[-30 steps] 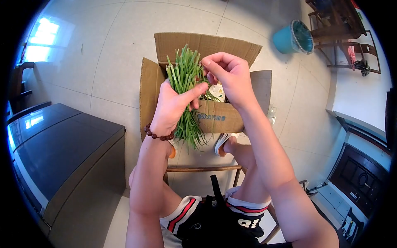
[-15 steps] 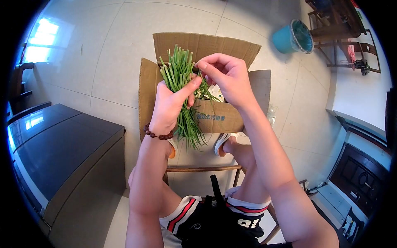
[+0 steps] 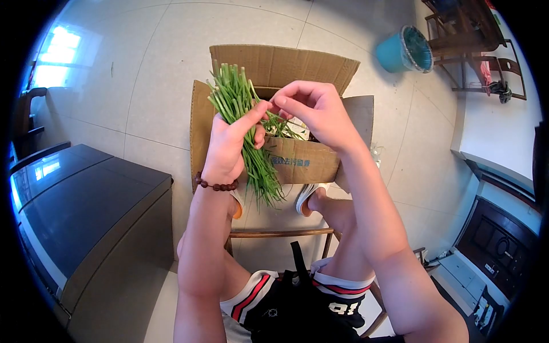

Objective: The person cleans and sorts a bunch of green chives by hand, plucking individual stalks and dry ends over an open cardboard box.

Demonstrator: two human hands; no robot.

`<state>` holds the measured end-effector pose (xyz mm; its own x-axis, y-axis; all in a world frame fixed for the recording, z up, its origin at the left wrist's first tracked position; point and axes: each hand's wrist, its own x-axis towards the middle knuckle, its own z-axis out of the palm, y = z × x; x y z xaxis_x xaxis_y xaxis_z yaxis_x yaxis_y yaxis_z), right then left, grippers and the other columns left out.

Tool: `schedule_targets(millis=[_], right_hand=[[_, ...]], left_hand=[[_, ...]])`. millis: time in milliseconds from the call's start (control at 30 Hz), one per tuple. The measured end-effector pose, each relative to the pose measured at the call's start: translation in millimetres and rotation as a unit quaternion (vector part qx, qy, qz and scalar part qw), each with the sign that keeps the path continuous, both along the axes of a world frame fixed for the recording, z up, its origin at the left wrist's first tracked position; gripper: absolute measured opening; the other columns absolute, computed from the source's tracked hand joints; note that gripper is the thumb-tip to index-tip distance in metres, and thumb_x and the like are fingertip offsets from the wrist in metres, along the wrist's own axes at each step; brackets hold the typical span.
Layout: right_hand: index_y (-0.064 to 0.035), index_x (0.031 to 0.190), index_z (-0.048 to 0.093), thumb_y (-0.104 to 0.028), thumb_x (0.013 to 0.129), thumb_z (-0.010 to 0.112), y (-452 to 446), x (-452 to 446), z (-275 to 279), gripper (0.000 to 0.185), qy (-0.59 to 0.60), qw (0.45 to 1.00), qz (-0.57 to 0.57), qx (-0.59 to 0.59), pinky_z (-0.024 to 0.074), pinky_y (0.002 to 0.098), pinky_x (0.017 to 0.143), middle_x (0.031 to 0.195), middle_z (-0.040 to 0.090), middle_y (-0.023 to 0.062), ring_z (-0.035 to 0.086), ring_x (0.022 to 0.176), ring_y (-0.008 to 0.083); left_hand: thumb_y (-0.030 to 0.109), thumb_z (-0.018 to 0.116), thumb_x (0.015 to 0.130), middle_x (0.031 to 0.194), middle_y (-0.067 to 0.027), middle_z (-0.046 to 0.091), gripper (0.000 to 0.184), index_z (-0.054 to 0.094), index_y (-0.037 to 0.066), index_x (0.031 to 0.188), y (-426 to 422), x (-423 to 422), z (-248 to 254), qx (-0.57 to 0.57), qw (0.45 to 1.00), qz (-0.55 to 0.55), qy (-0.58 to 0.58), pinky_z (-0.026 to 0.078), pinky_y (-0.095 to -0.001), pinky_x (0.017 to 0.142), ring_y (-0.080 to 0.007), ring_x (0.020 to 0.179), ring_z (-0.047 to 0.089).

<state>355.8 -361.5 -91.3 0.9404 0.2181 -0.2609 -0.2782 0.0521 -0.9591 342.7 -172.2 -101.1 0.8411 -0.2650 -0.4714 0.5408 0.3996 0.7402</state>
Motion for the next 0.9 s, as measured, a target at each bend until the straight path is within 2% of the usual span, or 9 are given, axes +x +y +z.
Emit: schedule_targets(millis=[67, 200, 267, 467, 667, 900], right_hand=[[0.0000, 0.096, 0.072, -0.008, 0.088, 0.070, -2, -2, 1, 0.011, -0.005, 1.000, 0.003, -0.030, 0.0510, 0.0231, 0.072, 0.085, 0.070, 0.0021, 0.061, 0.076, 0.0071], [-0.0009, 0.094, 0.071, -0.004, 0.084, 0.071, -5, -3, -1, 0.010, -0.063, 0.998, -0.001, 0.006, 0.0504, 0.0239, 0.074, 0.088, 0.070, 0.0022, 0.061, 0.079, 0.0079], [-0.0016, 0.093, 0.071, -0.002, 0.082, 0.071, -6, -3, 3, 0.012, -0.124, 0.992, 0.030, 0.007, 0.0498, 0.0258, 0.077, 0.092, 0.069, 0.0025, 0.061, 0.083, 0.0094], [-0.0020, 0.096, 0.072, -0.008, 0.081, 0.076, -7, -6, 12, 0.017, -0.103, 0.988, 0.097, -0.067, 0.0496, 0.0282, 0.079, 0.094, 0.069, 0.0027, 0.061, 0.085, 0.0116], [-0.0008, 0.097, 0.072, -0.014, 0.081, 0.077, -7, -7, 10, 0.021, -0.103, 0.988, 0.097, -0.054, 0.0490, 0.0277, 0.078, 0.092, 0.069, 0.0036, 0.061, 0.084, 0.0120], [-0.0002, 0.095, 0.071, -0.014, 0.081, 0.076, -4, -6, 6, 0.020, -0.109, 0.989, 0.093, -0.046, 0.0494, 0.0279, 0.077, 0.090, 0.069, 0.0039, 0.062, 0.082, 0.0114]], left_hand=[[0.016, 0.066, 0.097, 0.084, -0.0022, 0.060, 0.017, 0.065, 0.001, 0.106, 2, 0, -1, -0.053, 0.998, 0.007, 0.021, 0.040, -0.0258, 0.052, -0.0097, 0.060, 0.053], [0.018, 0.064, 0.098, 0.084, -0.0021, 0.060, 0.019, 0.065, 0.001, 0.107, 0, 0, -2, -0.049, 0.999, 0.007, 0.016, 0.040, -0.0257, 0.052, -0.0095, 0.060, 0.053], [0.020, 0.070, 0.094, 0.085, -0.0028, 0.061, 0.020, 0.067, 0.003, 0.103, -1, 0, -3, -0.067, 0.997, 0.027, 0.016, 0.040, -0.0249, 0.052, -0.0093, 0.062, 0.054], [0.021, 0.070, 0.094, 0.081, -0.0018, 0.062, 0.022, 0.067, 0.002, 0.104, 0, 1, -3, -0.079, 0.996, 0.027, 0.012, 0.040, -0.0248, 0.053, -0.0085, 0.062, 0.054], [0.021, 0.071, 0.094, 0.083, -0.0029, 0.065, 0.021, 0.067, 0.002, 0.104, -3, 0, -3, -0.043, 0.998, 0.044, -0.010, 0.040, -0.0245, 0.053, -0.0080, 0.063, 0.055], [0.020, 0.071, 0.094, 0.082, -0.0027, 0.066, 0.020, 0.067, 0.002, 0.102, -4, 0, -5, -0.033, 0.998, 0.047, -0.015, 0.040, -0.0248, 0.053, -0.0083, 0.063, 0.055]])
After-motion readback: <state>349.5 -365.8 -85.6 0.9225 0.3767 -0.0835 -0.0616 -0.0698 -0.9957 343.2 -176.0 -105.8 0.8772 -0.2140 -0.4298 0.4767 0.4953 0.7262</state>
